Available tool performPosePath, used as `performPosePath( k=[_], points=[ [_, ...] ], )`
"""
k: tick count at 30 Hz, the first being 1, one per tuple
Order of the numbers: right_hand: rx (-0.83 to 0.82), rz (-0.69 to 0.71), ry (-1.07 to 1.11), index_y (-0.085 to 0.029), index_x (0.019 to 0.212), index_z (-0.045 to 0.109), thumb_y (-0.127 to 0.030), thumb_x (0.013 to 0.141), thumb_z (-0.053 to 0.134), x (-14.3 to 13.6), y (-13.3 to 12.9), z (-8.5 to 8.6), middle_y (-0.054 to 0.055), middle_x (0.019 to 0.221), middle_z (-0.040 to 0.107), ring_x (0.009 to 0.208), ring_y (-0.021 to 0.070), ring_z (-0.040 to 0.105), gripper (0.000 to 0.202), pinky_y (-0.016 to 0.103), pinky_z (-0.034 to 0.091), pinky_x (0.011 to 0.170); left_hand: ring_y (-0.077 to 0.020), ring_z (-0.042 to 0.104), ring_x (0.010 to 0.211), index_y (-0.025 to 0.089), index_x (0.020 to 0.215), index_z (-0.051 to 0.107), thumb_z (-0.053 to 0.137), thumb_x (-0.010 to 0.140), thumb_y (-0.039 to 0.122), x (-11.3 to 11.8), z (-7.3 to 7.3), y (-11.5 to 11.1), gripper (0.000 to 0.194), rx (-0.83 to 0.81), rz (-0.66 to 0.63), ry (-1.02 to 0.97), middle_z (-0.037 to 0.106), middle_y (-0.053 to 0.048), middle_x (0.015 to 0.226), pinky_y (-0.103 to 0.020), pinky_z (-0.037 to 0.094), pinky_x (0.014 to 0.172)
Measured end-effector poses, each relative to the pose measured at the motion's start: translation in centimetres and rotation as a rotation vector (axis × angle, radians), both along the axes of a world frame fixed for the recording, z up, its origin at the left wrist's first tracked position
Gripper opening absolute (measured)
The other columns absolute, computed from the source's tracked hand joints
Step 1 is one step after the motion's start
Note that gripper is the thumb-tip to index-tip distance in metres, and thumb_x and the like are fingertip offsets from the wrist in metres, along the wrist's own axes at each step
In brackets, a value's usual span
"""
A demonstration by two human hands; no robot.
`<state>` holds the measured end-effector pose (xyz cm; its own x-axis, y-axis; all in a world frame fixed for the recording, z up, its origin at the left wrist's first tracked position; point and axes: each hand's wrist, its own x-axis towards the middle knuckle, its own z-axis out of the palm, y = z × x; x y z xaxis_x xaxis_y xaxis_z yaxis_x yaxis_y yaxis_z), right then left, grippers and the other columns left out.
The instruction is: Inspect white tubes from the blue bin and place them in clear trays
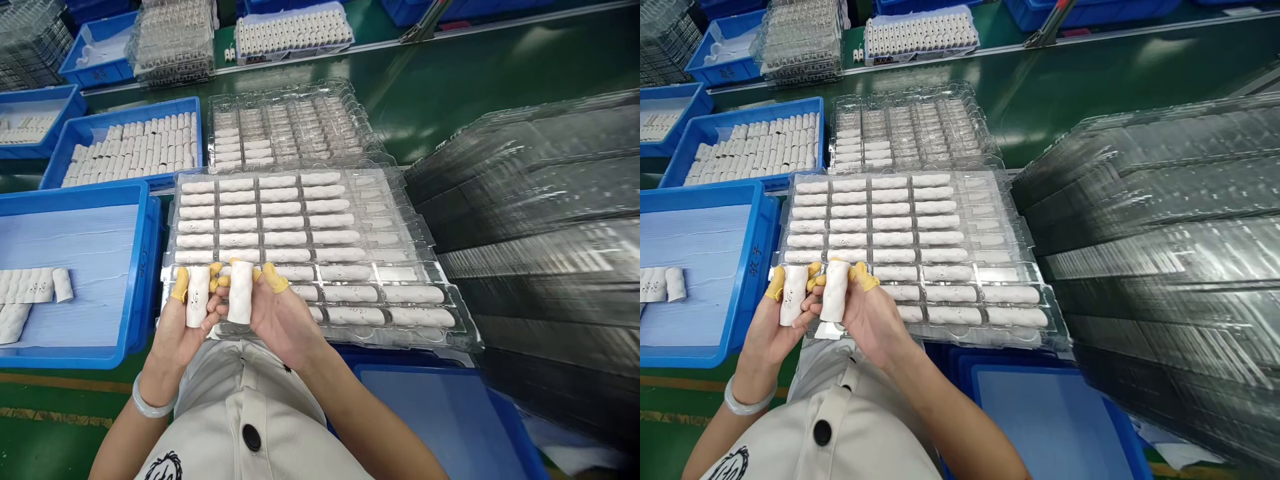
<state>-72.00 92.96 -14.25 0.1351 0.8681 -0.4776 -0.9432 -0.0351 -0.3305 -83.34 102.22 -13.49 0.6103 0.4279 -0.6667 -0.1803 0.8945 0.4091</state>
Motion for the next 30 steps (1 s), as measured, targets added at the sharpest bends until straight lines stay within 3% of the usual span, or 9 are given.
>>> performPosePath(
  k=[6, 12, 16, 19, 24, 27, 30],
  points=[
    [0.002, -0.011, -0.008, -0.014, 0.114, 0.06, -0.043, 0.1, 0.042, 0.04, 0.17, 0.17, 0.01, 0.1, 0.068, 0.089, 0.0201, 0.066, 0.037, 0.039, 0.056, 0.085, -0.0106, 0.055, 0.051, 0.005, 0.1, 0.062, 0.025, 0.103, 0.044, -0.13, 0.05, 0.12, 0.053, -0.025, 0.014, 0.034, 0.058, -0.01, 0.07, -0.015, 0.04, 0.038],
    [0.036, 0.015, -0.069, -0.011, 0.123, 0.057, -0.042, 0.095, 0.053, 0.03, 0.07, -0.35, 0.01, 0.089, 0.068, 0.076, 0.0188, 0.066, 0.043, 0.034, 0.056, 0.073, -0.0111, 0.055, 0.051, 0.006, 0.106, 0.062, 0.027, 0.103, 0.04, -0.04, -0.12, -0.11, 0.049, 0.044, 0.005, 0.047, 0.06, -0.011, 0.07, -0.017, 0.042, 0.04],
    [0.026, -0.012, -0.07, -0.014, 0.127, 0.053, -0.025, 0.084, 0.067, 0.05, -0.08, -0.73, 0.007, 0.09, 0.068, 0.075, 0.0158, 0.065, 0.046, 0.029, 0.056, 0.07, -0.011, 0.055, 0.054, 0.006, 0.105, 0.063, 0.028, 0.103, 0.04, -0.05, -0.45, -0.25, 0.049, 0.053, 0.006, 0.011, 0.061, -0.012, 0.073, -0.015, 0.041, 0.039],
    [0.045, -0.026, -0.027, -0.015, 0.124, 0.053, -0.015, 0.084, 0.061, 0.17, -0.09, -0.58, 0.008, 0.097, 0.068, 0.08, 0.0156, 0.065, 0.041, 0.029, 0.056, 0.073, -0.0106, 0.055, 0.054, 0.006, 0.104, 0.062, 0.027, 0.103, 0.043, -0.07, -0.42, -0.09, 0.051, 0.027, -0.017, 0.007, 0.061, -0.012, 0.073, -0.014, 0.041, 0.039],
    [0.077, -0.019, 0.015, -0.012, 0.125, 0.054, -0.022, 0.097, 0.042, 0.37, -0.1, -0.3, 0.013, 0.108, 0.067, 0.089, 0.0204, 0.067, 0.032, 0.035, 0.056, 0.078, -0.0085, 0.051, 0.047, 0.007, 0.094, 0.059, 0.023, 0.104, 0.03, 0.33, 0.06, 0.28, 0.045, -0.003, 0.028, 0.081, 0.057, -0.008, 0.067, -0.014, 0.037, 0.035],
    [0.086, -0.03, 0.005, -0.015, 0.123, 0.057, -0.02, 0.091, 0.054, 0.32, -0.21, -0.51, 0.01, 0.106, 0.068, 0.09, 0.0187, 0.067, 0.033, 0.033, 0.056, 0.083, -0.0074, 0.05, 0.044, 0.007, 0.086, 0.057, 0.022, 0.104, 0.026, 0.5, 0.16, 0.26, 0.044, -0.043, 0.049, 0.082, 0.057, -0.007, 0.065, -0.013, 0.035, 0.033],
    [0.059, 0.002, -0.029, -0.014, 0.11, 0.064, -0.026, 0.078, 0.074, 0.16, -0.33, -0.8, 0.006, 0.097, 0.07, 0.084, 0.0153, 0.066, 0.036, 0.027, 0.055, 0.083, -0.0082, 0.051, 0.045, 0.007, 0.088, 0.059, 0.023, 0.104, 0.026, 0.41, -0.07, 0.1, 0.043, -0.048, 0.027, 0.075, 0.057, -0.008, 0.065, -0.013, 0.036, 0.034]
  ],
)
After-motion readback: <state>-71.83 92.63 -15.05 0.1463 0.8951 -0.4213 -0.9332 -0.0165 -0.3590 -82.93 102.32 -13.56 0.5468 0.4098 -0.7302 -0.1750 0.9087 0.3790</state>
